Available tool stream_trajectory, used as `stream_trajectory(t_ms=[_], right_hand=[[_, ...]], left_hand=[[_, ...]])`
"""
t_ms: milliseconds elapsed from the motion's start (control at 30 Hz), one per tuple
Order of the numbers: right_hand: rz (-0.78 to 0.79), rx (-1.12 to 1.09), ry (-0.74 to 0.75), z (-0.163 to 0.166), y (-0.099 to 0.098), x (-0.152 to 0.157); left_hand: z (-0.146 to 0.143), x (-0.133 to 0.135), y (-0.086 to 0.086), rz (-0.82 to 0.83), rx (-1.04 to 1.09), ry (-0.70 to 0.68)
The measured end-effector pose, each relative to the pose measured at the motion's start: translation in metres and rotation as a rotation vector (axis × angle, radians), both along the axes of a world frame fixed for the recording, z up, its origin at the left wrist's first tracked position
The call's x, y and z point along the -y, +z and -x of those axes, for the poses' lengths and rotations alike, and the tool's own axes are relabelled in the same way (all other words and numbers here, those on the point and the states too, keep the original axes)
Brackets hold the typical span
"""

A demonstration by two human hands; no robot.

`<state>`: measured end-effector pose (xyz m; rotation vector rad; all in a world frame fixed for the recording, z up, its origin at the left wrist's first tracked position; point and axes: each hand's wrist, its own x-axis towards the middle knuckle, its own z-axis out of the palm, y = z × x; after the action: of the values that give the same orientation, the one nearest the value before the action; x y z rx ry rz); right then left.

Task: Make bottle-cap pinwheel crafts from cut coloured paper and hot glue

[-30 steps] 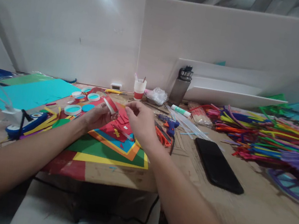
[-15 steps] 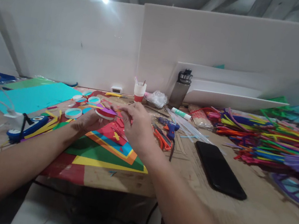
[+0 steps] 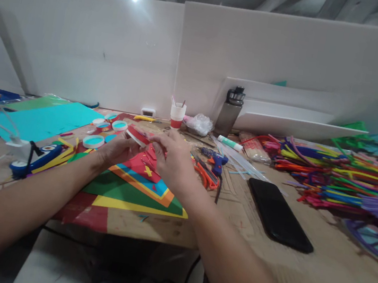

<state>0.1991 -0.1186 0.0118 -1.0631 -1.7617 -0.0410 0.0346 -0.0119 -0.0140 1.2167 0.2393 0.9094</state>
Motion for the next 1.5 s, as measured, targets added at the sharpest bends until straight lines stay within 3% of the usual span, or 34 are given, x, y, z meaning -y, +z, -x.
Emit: stream_trajectory(t_ms=[400, 533, 833, 1067, 1500], right_hand=[[0.134, -0.061, 0.016, -0.003, 0.002, -0.002], [0.205, -0.191, 0.035, -0.004, 0.000, -0.006], [0.417, -0.528, 0.135, -0.004, -0.010, -0.017], [0.444, -0.684, 0.262, 0.001, -0.012, -0.017], [0.434, -0.641, 0.242, -0.005, -0.015, -0.022]], left_hand=[[-0.001, 0.002, 0.000, 0.052, 0.045, -0.007], [-0.005, 0.006, 0.001, 0.126, 0.045, -0.005], [-0.012, 0.009, 0.005, 0.340, 0.059, 0.140], [-0.012, 0.007, 0.000, 0.317, 0.037, 0.108], [-0.013, 0.010, 0.001, 0.308, 0.017, 0.122]])
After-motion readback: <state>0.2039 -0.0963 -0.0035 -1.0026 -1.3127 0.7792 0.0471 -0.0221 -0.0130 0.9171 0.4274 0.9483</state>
